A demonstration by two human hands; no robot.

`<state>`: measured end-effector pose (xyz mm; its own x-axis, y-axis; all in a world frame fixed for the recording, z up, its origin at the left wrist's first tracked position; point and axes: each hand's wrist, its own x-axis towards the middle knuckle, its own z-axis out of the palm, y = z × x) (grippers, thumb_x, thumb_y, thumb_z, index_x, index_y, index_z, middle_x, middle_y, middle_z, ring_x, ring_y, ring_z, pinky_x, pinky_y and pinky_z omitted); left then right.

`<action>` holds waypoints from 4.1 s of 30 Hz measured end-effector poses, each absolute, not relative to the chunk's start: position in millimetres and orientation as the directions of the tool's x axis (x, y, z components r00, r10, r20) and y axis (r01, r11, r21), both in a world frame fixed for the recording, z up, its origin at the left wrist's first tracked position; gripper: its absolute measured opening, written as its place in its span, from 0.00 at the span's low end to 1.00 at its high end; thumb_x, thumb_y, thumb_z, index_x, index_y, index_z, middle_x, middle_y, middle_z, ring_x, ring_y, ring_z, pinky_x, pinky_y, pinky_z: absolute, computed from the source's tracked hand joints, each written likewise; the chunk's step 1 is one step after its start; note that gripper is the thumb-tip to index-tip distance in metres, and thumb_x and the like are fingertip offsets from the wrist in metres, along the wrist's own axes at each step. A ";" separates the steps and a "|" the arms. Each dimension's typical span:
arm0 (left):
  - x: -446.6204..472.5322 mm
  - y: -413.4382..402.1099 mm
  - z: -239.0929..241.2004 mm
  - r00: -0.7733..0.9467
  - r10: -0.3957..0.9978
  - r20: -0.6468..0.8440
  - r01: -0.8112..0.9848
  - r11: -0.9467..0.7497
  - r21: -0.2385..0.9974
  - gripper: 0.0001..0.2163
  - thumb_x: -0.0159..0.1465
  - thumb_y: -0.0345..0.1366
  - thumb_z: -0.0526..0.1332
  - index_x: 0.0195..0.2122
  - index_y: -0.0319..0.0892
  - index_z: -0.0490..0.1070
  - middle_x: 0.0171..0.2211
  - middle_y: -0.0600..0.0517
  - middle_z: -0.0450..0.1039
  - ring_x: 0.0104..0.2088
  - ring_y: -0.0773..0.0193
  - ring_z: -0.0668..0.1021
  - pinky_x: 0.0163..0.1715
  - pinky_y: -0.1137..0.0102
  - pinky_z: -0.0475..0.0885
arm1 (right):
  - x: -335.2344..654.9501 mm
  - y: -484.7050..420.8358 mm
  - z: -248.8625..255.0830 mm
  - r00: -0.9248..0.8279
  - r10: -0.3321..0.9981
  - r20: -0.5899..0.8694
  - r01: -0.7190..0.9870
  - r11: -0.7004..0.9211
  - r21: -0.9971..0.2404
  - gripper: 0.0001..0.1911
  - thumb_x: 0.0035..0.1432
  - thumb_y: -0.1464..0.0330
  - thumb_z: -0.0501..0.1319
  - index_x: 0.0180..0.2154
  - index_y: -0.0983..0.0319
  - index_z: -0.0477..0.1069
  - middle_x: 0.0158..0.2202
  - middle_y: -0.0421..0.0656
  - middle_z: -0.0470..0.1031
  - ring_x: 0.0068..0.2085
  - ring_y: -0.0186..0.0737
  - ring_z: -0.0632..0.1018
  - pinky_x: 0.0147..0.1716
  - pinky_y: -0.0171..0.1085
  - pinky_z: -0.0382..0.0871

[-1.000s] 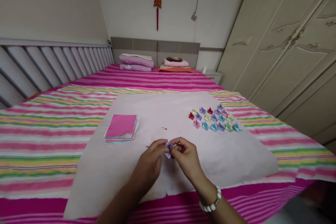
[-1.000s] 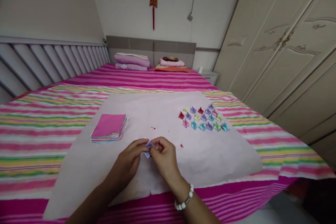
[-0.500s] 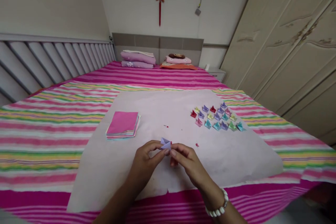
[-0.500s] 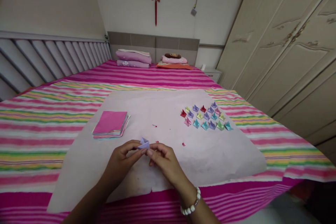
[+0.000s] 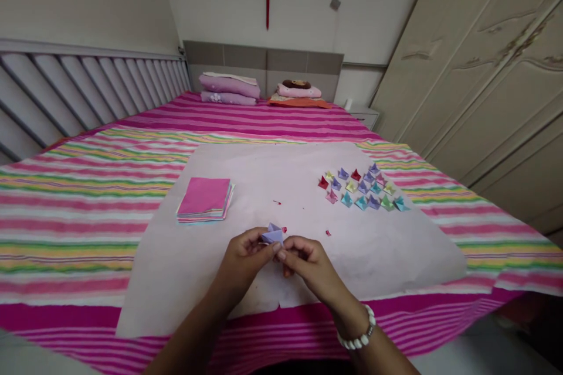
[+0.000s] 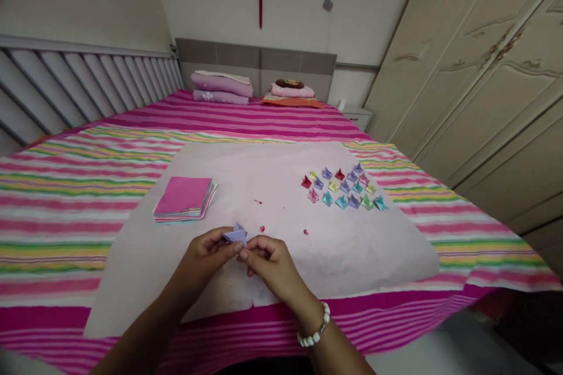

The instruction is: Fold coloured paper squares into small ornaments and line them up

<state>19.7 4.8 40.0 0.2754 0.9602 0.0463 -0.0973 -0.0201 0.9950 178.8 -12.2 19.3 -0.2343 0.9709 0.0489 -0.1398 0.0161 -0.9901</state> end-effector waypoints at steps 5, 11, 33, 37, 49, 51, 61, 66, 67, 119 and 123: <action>17.1 3.2 42.7 0.323 0.943 0.079 0.021 -0.091 0.996 0.10 0.62 0.41 0.60 0.32 0.41 0.77 0.26 0.54 0.73 0.32 0.64 0.73 0.37 0.70 0.68 | 181.4 -12.5 18.3 -0.246 0.968 0.043 -0.173 -0.001 -0.985 0.16 0.50 0.56 0.68 0.32 0.62 0.75 0.25 0.38 0.73 0.22 0.30 0.70 0.23 0.32 0.64; 18.3 2.5 45.6 0.347 0.929 0.132 0.043 -0.157 0.987 0.09 0.62 0.38 0.60 0.28 0.41 0.75 0.29 0.53 0.73 0.33 0.64 0.73 0.37 0.70 0.68 | 181.8 -12.7 20.5 -0.248 0.968 0.048 -0.137 0.014 -0.991 0.18 0.53 0.54 0.66 0.28 0.63 0.73 0.24 0.39 0.73 0.20 0.28 0.68 0.22 0.31 0.60; 19.4 3.7 47.2 0.308 0.951 -0.039 -0.173 0.096 0.980 0.11 0.57 0.42 0.65 0.26 0.39 0.72 0.18 0.57 0.69 0.18 0.71 0.69 0.23 0.73 0.65 | 168.6 -17.0 13.7 -0.300 0.952 0.068 -0.147 0.025 -0.989 0.19 0.54 0.53 0.64 0.28 0.64 0.75 0.24 0.40 0.75 0.19 0.28 0.66 0.21 0.31 0.59; 22.2 1.9 48.4 0.307 0.951 -0.051 -0.142 0.099 0.985 0.13 0.55 0.43 0.67 0.22 0.39 0.71 0.16 0.58 0.67 0.17 0.71 0.68 0.20 0.73 0.63 | 165.4 -17.6 13.5 -0.295 0.954 0.049 -0.146 0.005 -0.989 0.20 0.53 0.53 0.65 0.26 0.64 0.75 0.20 0.39 0.72 0.18 0.28 0.65 0.20 0.31 0.57; 21.4 -0.1 41.5 0.291 0.954 -0.065 -0.088 0.094 0.992 0.10 0.58 0.42 0.64 0.33 0.40 0.77 0.17 0.56 0.70 0.21 0.66 0.73 0.27 0.69 0.68 | 155.4 -19.2 3.5 -0.177 0.984 0.005 -0.264 -0.042 -0.963 0.18 0.54 0.55 0.65 0.26 0.64 0.72 0.18 0.37 0.72 0.15 0.27 0.64 0.17 0.30 0.55; 18.8 0.8 40.2 0.257 0.966 -0.032 -0.069 0.052 0.996 0.09 0.57 0.40 0.65 0.29 0.39 0.78 0.20 0.55 0.72 0.25 0.65 0.74 0.31 0.69 0.69 | 156.5 -18.9 3.6 -0.202 0.979 -0.009 -0.265 -0.064 -0.962 0.18 0.54 0.55 0.65 0.25 0.64 0.71 0.18 0.38 0.72 0.15 0.27 0.65 0.16 0.30 0.56; 14.3 3.4 46.7 0.242 0.969 -0.050 -0.068 0.069 0.995 0.14 0.50 0.38 0.71 0.35 0.40 0.72 0.22 0.57 0.72 0.25 0.67 0.74 0.29 0.71 0.67 | 176.6 -19.6 13.3 -0.012 0.991 0.131 -0.286 0.123 -0.950 0.15 0.45 0.65 0.73 0.37 0.59 0.77 0.27 0.38 0.76 0.27 0.33 0.76 0.29 0.33 0.71; 14.0 -1.0 42.8 0.225 0.973 0.056 -0.047 -0.047 0.998 0.14 0.51 0.36 0.70 0.31 0.43 0.64 0.27 0.56 0.72 0.28 0.68 0.74 0.29 0.73 0.67 | 178.6 -19.0 17.8 -0.014 0.997 0.072 -0.257 0.066 -0.964 0.13 0.45 0.64 0.73 0.33 0.61 0.76 0.21 0.38 0.75 0.24 0.34 0.76 0.26 0.34 0.72; 12.8 -1.6 41.7 0.240 0.968 0.076 -0.037 -0.069 0.997 0.13 0.52 0.36 0.69 0.31 0.42 0.64 0.28 0.55 0.72 0.29 0.67 0.74 0.30 0.73 0.67 | 178.5 -18.5 18.3 -0.013 0.998 0.061 -0.265 0.056 -0.963 0.13 0.45 0.64 0.73 0.33 0.61 0.76 0.21 0.37 0.75 0.23 0.34 0.76 0.26 0.34 0.72; 7.7 2.5 41.0 0.392 0.916 -0.082 -0.084 0.124 0.989 0.10 0.55 0.38 0.68 0.31 0.40 0.69 0.25 0.55 0.77 0.26 0.68 0.79 0.30 0.73 0.71 | 179.1 -9.5 24.7 -0.226 0.974 -0.012 -0.317 -0.085 -0.945 0.14 0.44 0.66 0.73 0.32 0.62 0.73 0.21 0.36 0.77 0.23 0.31 0.78 0.27 0.30 0.71; 6.5 1.0 39.4 0.405 0.909 -0.094 -0.081 0.138 0.987 0.09 0.55 0.38 0.68 0.33 0.40 0.73 0.27 0.53 0.79 0.28 0.67 0.80 0.30 0.74 0.72 | 178.9 -9.9 23.4 -0.221 0.975 -0.006 -0.334 -0.082 -0.939 0.12 0.44 0.66 0.73 0.30 0.62 0.75 0.21 0.38 0.78 0.23 0.32 0.78 0.26 0.31 0.71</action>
<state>6.5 1.0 39.4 0.4055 0.9093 -0.0935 -0.0813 0.1378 0.9871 178.9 -9.9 23.4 -0.2211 0.9752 -0.0063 -0.3336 -0.0817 -0.9392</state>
